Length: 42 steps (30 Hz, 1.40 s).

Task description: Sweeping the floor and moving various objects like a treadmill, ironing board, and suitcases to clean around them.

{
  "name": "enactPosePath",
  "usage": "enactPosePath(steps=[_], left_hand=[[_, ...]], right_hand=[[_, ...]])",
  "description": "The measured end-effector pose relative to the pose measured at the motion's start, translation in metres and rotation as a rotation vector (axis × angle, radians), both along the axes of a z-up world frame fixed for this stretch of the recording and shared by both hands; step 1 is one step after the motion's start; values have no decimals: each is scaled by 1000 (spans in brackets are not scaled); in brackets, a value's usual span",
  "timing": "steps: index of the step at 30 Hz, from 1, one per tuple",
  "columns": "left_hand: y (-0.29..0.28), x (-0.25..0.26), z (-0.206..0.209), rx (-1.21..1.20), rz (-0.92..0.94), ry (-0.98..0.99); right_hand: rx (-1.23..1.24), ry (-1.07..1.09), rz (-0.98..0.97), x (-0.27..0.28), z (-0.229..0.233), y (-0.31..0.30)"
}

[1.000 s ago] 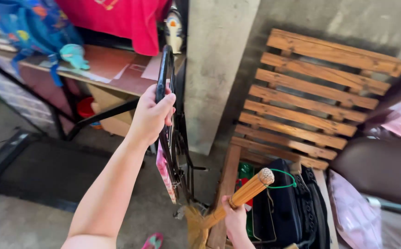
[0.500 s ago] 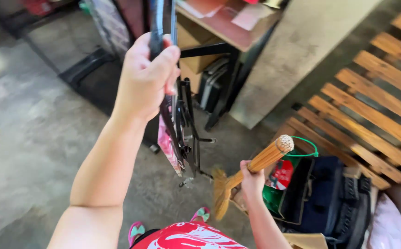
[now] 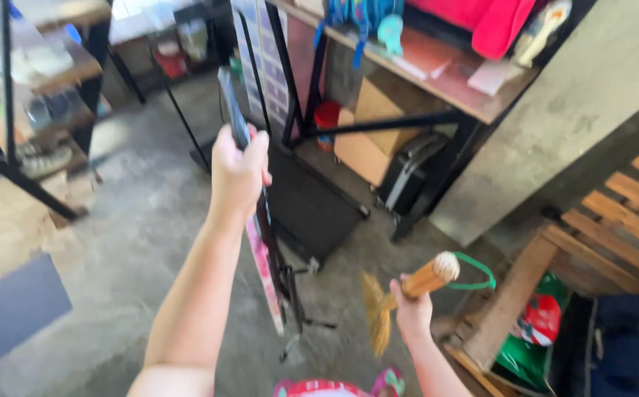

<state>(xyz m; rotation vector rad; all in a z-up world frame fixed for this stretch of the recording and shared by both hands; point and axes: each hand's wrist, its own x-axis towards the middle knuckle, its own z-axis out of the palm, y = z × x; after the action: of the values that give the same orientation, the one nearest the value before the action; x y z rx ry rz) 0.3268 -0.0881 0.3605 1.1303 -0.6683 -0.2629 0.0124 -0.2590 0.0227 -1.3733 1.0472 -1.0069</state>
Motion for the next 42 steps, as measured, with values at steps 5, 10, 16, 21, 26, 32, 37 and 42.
enactPosePath(steps=[5,10,16,21,26,32,37,42], left_hand=[[41,39,-40,27,186,43],[77,68,-70,126,276,46],[125,90,-74,195,433,-13],[146,112,-65,195,521,45],[150,146,-87,150,449,6],[116,156,-97,132,333,7],[101,138,-83,231,358,-7],[116,143,-87,369,619,-405]], right_hand=[[40,32,107,46,-14,39],[196,31,203,82,-22,59],[190,12,261,110,-55,65],[-106,-28,297,147,-142,15],[-19,23,265,155,-73,56],[49,103,277,177,7,80],[101,147,263,182,36,85],[-270,335,218,177,55,77]])
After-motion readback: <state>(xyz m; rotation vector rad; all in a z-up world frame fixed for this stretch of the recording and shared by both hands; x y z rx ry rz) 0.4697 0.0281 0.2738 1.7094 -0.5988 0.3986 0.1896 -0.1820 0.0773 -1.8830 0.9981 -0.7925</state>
